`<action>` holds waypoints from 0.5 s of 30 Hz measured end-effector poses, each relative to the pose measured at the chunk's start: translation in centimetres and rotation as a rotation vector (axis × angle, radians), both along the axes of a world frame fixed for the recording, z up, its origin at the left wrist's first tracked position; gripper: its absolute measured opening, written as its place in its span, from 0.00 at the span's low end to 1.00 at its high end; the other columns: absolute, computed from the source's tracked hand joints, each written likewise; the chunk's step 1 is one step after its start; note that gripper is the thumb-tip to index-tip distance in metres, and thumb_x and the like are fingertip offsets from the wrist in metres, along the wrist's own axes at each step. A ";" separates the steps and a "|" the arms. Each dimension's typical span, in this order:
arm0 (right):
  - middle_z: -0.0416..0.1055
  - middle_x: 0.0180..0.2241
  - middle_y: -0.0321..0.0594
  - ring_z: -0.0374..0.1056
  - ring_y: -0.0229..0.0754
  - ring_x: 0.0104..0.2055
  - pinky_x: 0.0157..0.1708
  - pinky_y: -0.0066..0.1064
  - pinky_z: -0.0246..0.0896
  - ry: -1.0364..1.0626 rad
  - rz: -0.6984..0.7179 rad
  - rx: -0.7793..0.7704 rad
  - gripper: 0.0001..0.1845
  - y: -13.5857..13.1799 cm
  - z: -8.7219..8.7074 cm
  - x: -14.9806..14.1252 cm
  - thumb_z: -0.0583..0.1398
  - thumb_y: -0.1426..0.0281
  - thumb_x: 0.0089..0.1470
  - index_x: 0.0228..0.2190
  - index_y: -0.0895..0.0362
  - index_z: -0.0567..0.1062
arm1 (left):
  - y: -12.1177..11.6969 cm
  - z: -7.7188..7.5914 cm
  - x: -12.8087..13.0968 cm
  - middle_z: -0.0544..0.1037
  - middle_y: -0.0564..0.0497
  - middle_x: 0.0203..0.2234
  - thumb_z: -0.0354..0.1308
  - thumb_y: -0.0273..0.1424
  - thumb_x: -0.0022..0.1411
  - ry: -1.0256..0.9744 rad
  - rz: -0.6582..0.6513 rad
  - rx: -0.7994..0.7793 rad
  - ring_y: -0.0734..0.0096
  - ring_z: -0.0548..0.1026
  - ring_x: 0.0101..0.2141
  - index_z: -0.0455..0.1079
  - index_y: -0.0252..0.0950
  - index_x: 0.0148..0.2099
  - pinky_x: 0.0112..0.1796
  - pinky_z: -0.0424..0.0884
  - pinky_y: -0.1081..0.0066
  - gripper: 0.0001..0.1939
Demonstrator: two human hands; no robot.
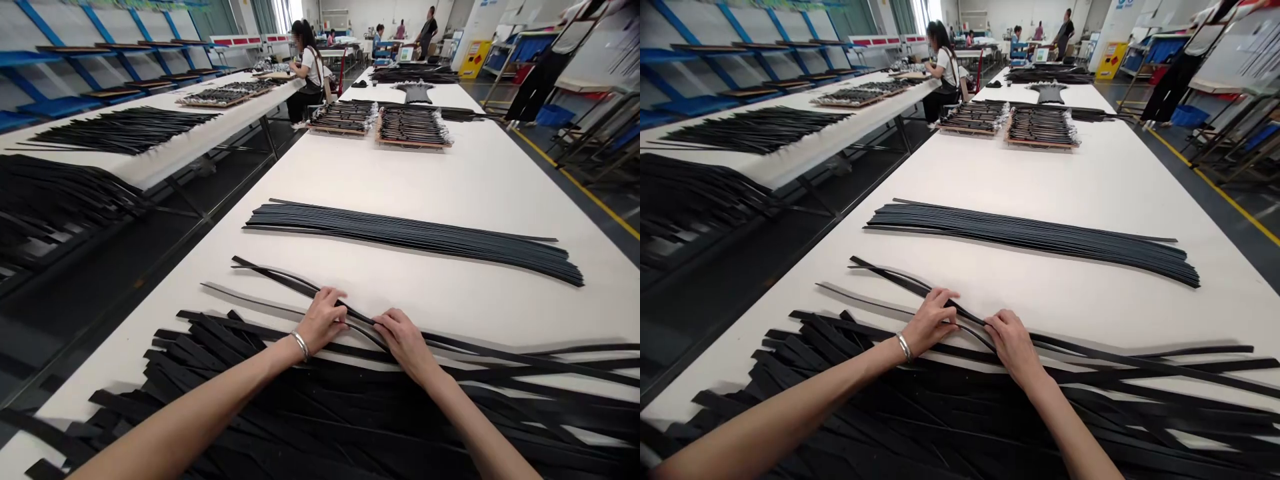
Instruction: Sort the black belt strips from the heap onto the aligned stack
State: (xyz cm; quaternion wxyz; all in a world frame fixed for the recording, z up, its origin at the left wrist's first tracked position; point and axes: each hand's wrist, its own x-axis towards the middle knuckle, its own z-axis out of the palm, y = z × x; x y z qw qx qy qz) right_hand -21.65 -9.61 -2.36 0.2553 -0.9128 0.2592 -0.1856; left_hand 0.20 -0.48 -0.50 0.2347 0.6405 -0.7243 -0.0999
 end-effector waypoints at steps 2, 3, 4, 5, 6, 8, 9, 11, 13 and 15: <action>0.66 0.38 0.40 0.63 0.43 0.41 0.43 0.37 0.62 0.022 0.044 -0.034 0.10 0.4 0.6 0.1 0.52 0.67 0.61 0.43 0.52 0.69 | -0.6 -0.7 -0.1 0.69 0.48 0.44 0.63 0.29 0.55 0.097 0.042 -0.042 0.61 0.63 0.46 0.63 0.36 0.27 0.46 0.62 0.62 0.10; 0.66 0.39 0.41 0.63 0.44 0.42 0.43 0.37 0.62 0.051 0.072 -0.066 0.11 0.5 0.9 0.0 0.53 0.68 0.61 0.45 0.52 0.68 | -0.9 -1.0 -0.2 0.70 0.49 0.40 0.62 0.29 0.55 0.136 0.044 -0.029 0.63 0.64 0.44 0.64 0.36 0.28 0.45 0.63 0.63 0.09; 0.66 0.39 0.42 0.63 0.44 0.42 0.43 0.38 0.62 0.091 0.096 -0.106 0.12 0.6 1.3 0.0 0.53 0.69 0.60 0.46 0.53 0.67 | -1.1 -1.4 -0.2 0.70 0.50 0.36 0.61 0.29 0.57 0.163 0.040 -0.006 0.66 0.65 0.40 0.65 0.36 0.31 0.43 0.64 0.65 0.07; 0.66 0.39 0.42 0.64 0.45 0.43 0.43 0.38 0.62 0.138 0.114 -0.150 0.12 0.6 1.6 -0.2 0.53 0.71 0.59 0.46 0.54 0.66 | -1.3 -1.6 -0.2 0.70 0.52 0.32 0.60 0.29 0.58 0.175 0.029 0.017 0.67 0.66 0.37 0.66 0.37 0.35 0.41 0.64 0.66 0.05; 0.66 0.39 0.43 0.64 0.46 0.43 0.42 0.38 0.63 0.191 0.120 -0.195 0.13 0.5 1.8 -0.5 0.52 0.73 0.59 0.46 0.55 0.66 | -1.4 -1.8 -0.1 0.69 0.52 0.31 0.59 0.30 0.59 0.173 0.014 0.033 0.68 0.66 0.36 0.66 0.37 0.38 0.40 0.64 0.66 0.05; 0.67 0.37 0.44 0.66 0.46 0.41 0.39 0.37 0.64 0.300 0.102 -0.267 0.13 0.0 1.8 -1.8 0.50 0.76 0.57 0.43 0.57 0.66 | -1.4 -2.0 0.1 0.69 0.52 0.31 0.57 0.31 0.61 0.155 -0.017 0.031 0.67 0.65 0.36 0.67 0.37 0.39 0.40 0.64 0.67 0.04; 0.68 0.36 0.44 0.67 0.46 0.40 0.37 0.37 0.64 0.349 0.089 -0.290 0.13 -0.6 1.6 -3.0 0.50 0.77 0.56 0.42 0.58 0.66 | -1.4 -2.1 0.3 0.69 0.51 0.31 0.56 0.32 0.62 0.147 -0.034 0.024 0.67 0.65 0.36 0.68 0.37 0.37 0.40 0.63 0.67 0.04; 0.70 0.37 0.44 0.69 0.46 0.37 0.34 0.35 0.64 0.420 0.063 -0.324 0.15 -2.4 0.8 -7.0 0.50 0.77 0.52 0.42 0.58 0.67 | -1.4 -2.1 0.4 0.69 0.51 0.30 0.55 0.33 0.63 0.142 -0.044 0.003 0.67 0.64 0.36 0.67 0.36 0.34 0.39 0.63 0.68 0.07; 0.72 0.39 0.45 0.71 0.46 0.38 0.34 0.35 0.64 0.443 0.016 -0.382 0.20 -5.1 -0.1 -13.3 0.51 0.76 0.49 0.45 0.57 0.67 | -1.3 -2.1 0.4 0.69 0.50 0.30 0.55 0.33 0.63 0.144 -0.039 -0.012 0.67 0.64 0.36 0.67 0.36 0.33 0.39 0.63 0.68 0.07; 0.74 0.39 0.47 0.71 0.48 0.36 0.34 0.38 0.63 0.437 -0.085 -0.483 0.20 -8.6 -0.7 -21.4 0.53 0.71 0.49 0.45 0.54 0.70 | -1.3 -2.1 0.3 0.69 0.50 0.30 0.54 0.33 0.63 0.144 -0.035 -0.012 0.67 0.64 0.35 0.67 0.36 0.33 0.39 0.63 0.68 0.07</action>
